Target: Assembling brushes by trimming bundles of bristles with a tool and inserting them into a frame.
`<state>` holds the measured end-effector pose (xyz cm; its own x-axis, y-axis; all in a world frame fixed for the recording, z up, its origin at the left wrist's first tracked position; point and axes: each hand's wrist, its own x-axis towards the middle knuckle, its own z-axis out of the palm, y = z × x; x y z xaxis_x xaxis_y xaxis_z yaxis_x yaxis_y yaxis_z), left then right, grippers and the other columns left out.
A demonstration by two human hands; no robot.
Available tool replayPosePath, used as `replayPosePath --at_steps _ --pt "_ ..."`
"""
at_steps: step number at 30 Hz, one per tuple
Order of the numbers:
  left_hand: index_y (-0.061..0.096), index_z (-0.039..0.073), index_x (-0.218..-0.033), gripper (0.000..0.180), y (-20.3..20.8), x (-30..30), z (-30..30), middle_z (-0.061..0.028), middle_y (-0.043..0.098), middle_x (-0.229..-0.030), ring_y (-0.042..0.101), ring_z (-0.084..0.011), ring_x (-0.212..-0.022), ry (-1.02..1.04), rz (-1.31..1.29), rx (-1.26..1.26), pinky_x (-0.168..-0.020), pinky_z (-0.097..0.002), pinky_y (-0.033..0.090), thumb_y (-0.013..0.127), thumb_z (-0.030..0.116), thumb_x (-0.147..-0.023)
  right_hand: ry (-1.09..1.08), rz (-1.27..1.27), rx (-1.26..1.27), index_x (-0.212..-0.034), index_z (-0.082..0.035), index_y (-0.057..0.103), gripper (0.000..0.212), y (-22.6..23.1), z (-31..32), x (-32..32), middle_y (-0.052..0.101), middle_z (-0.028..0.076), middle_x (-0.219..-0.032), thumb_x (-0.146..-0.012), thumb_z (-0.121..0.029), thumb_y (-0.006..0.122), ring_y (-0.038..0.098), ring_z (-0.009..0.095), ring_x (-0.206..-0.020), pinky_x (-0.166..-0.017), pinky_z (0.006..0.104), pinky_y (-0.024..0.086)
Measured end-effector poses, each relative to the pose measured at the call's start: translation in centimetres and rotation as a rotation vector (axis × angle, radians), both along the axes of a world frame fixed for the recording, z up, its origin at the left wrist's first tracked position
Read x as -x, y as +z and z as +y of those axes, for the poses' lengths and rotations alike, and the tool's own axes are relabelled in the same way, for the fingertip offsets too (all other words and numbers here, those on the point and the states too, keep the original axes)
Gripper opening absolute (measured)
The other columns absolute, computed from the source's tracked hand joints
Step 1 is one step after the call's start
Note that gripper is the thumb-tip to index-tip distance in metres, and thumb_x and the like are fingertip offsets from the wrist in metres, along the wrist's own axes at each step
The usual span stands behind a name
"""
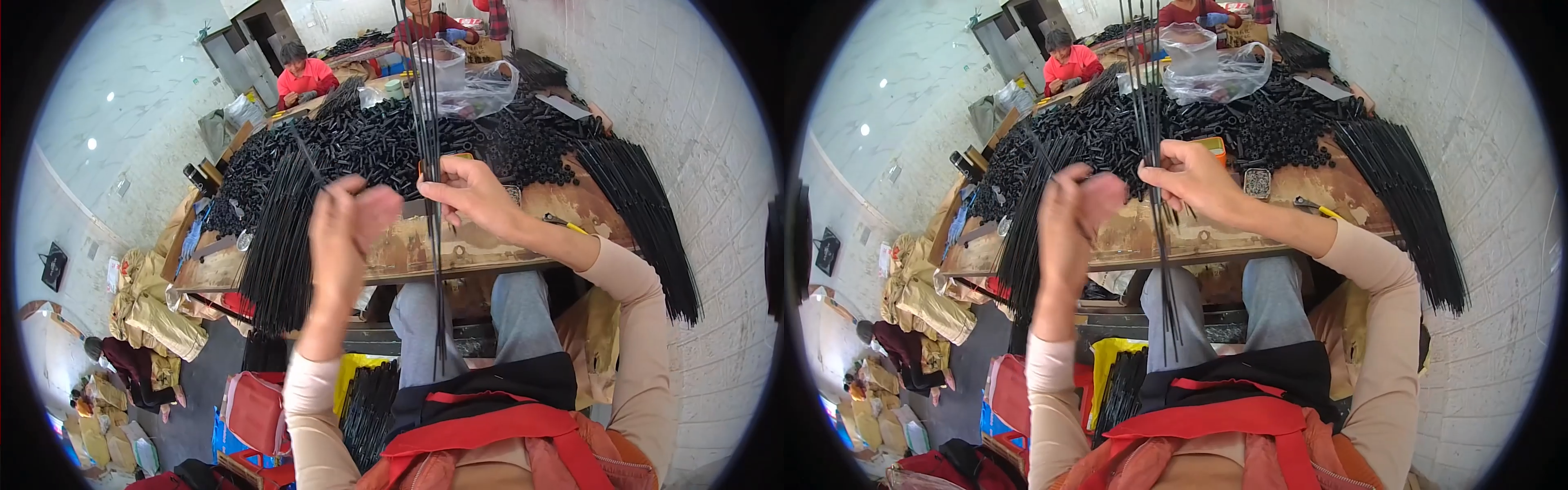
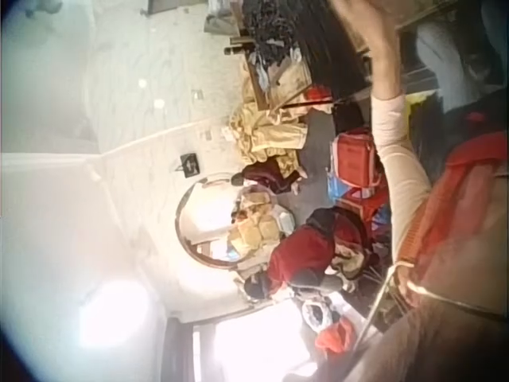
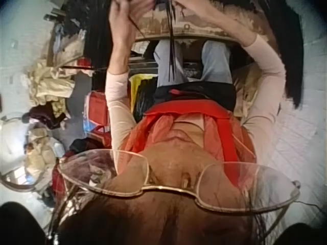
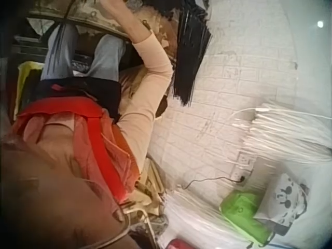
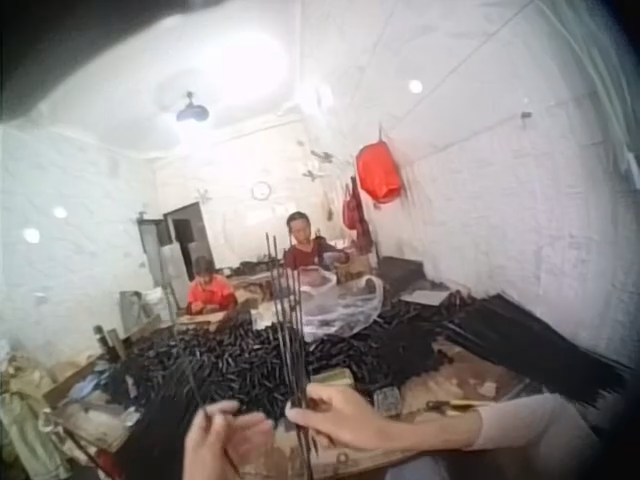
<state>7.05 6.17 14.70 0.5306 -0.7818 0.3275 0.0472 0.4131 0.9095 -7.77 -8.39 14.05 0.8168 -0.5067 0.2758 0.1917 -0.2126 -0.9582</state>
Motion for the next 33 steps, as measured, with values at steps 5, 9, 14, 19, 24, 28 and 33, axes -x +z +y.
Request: replayPosePath --at_steps 5,9,14,19,24,28,33 --pt "0.053 0.009 -0.118 0.030 -4.9 5.1 0.3 0.0027 0.049 -0.073 0.043 -0.0061 -0.052 -0.229 0.196 -0.241 -0.046 -0.0214 0.035 0.042 0.033 -0.105 -0.026 -0.076 0.029 -0.098 -0.003 0.062 0.025 -1.0 0.4 -0.9 0.060 0.000 -0.073 -0.094 -0.027 0.064 0.054 0.005 -0.060 -0.051 0.0216 0.041" --pt "0.053 0.008 -0.118 0.025 -2.6 5.6 0.4 0.0070 0.034 -0.064 0.026 -0.0011 -0.045 -0.199 0.125 -0.261 -0.038 -0.0180 0.017 0.043 0.028 -0.105 -0.032 -0.007 0.088 -0.096 -0.003 0.064 0.043 -2.0 -0.8 3.3 0.063 0.002 -0.078 -0.101 -0.042 0.047 0.058 0.008 -0.065 -0.055 0.0253 0.045" --pt "0.053 0.006 -0.117 0.022 -2.0 7.9 -1.0 0.0057 0.035 -0.064 0.027 -0.0018 -0.045 -0.224 0.029 -0.153 -0.037 -0.0180 0.017 0.044 0.021 -0.105 -0.527 0.513 0.690 -0.088 -0.004 0.067 0.032 -10.9 -10.2 13.6 0.068 0.013 -0.084 -0.094 -0.033 0.055 0.065 0.029 -0.076 -0.073 0.0384 0.051" --pt "0.051 0.005 -0.129 0.030 -1.5 8.5 -1.2 0.0062 0.034 -0.063 0.026 -0.0013 -0.044 -0.500 0.214 -0.299 -0.037 -0.0182 0.019 0.042 0.020 -0.105 -1.165 0.954 1.113 -0.095 -0.007 0.061 0.017 -17.5 -20.7 25.3 0.067 0.017 -0.094 -0.089 -0.020 0.052 0.069 0.034 -0.074 -0.063 0.0460 0.055" --pt "0.049 0.004 -0.128 0.029 -3.2 8.7 -3.3 0.0038 0.042 -0.070 0.033 -0.0040 -0.048 -0.526 0.218 -0.295 -0.042 -0.0194 0.025 0.046 0.017 -0.103 -1.205 1.057 1.119 -0.093 -0.004 0.057 0.009 -18.4 -22.4 29.8 0.066 0.018 -0.087 -0.088 -0.008 0.051 0.069 0.036 -0.075 -0.061 0.0445 0.057" --pt "0.045 0.004 -0.133 0.032 -2.8 9.2 -3.8 0.0019 0.046 -0.076 0.036 -0.0040 -0.053 -0.554 0.221 -0.247 -0.044 -0.0184 0.026 0.044 0.013 -0.103 -1.204 1.102 1.099 -0.085 -0.002 0.060 0.005 -18.8 -23.2 30.6 0.066 0.020 -0.081 -0.083 -0.003 0.055 0.068 0.037 -0.079 -0.067 0.0449 0.056" --pt "0.042 0.009 -0.140 0.037 -2.6 8.2 -2.8 0.0049 0.039 -0.070 0.028 -0.0024 -0.051 -0.535 0.276 -0.227 -0.044 -0.0188 0.021 0.041 0.019 -0.105 -1.166 1.112 1.099 -0.077 0.000 0.063 0.004 -16.5 -23.6 29.0 0.066 0.022 -0.082 -0.079 -0.001 0.059 0.068 0.039 -0.079 -0.069 0.0459 0.056"
